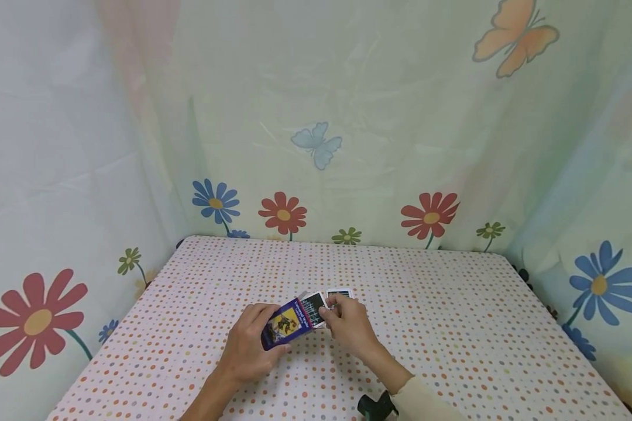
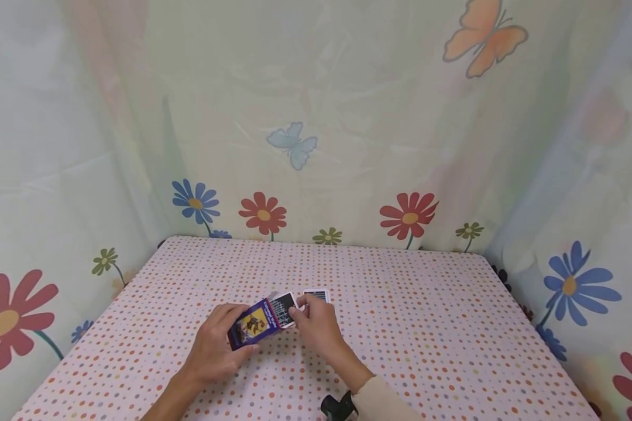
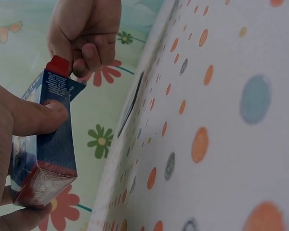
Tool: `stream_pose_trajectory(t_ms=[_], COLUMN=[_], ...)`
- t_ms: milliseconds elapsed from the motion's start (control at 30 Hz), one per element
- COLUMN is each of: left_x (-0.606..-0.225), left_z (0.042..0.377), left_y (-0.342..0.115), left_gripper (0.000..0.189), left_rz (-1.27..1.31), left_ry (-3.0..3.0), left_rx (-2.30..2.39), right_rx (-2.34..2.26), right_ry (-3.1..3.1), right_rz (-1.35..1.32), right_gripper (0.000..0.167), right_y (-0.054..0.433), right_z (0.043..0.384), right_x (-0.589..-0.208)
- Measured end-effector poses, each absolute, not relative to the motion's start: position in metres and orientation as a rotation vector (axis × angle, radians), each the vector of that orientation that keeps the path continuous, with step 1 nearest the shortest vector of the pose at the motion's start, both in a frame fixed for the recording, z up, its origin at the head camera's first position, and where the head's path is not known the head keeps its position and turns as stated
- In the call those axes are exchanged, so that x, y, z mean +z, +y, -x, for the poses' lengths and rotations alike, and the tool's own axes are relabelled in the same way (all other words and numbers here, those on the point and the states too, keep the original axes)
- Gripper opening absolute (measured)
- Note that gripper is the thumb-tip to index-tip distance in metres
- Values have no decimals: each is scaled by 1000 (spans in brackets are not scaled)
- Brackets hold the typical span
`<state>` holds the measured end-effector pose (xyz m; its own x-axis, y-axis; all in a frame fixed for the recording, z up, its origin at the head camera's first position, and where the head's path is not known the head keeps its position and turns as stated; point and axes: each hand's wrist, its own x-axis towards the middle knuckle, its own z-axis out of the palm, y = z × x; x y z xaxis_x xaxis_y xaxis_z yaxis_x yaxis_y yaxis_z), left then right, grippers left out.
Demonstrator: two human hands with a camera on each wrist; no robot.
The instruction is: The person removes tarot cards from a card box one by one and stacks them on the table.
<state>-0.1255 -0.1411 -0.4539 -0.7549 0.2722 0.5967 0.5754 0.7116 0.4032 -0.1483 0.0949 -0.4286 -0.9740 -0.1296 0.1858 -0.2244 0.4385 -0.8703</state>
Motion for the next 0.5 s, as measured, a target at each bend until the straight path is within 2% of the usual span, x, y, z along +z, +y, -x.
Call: stream_pose_trajectory(t_ms=[267,500], left_x=[-455,-456], left_z=[125,126], left_y=[-141,-141], left_gripper=[75,76], left_rz=[636,637], left_ry=[-2412,-2404], left_rx=[-805,-809], right_rx=[1813,1911], right_ry=[-2490,-2429], right_rz=[-149,-84], right_gripper=[13,18], right_y=[106,110], right_z=[155,158], right_x=[-428,-431])
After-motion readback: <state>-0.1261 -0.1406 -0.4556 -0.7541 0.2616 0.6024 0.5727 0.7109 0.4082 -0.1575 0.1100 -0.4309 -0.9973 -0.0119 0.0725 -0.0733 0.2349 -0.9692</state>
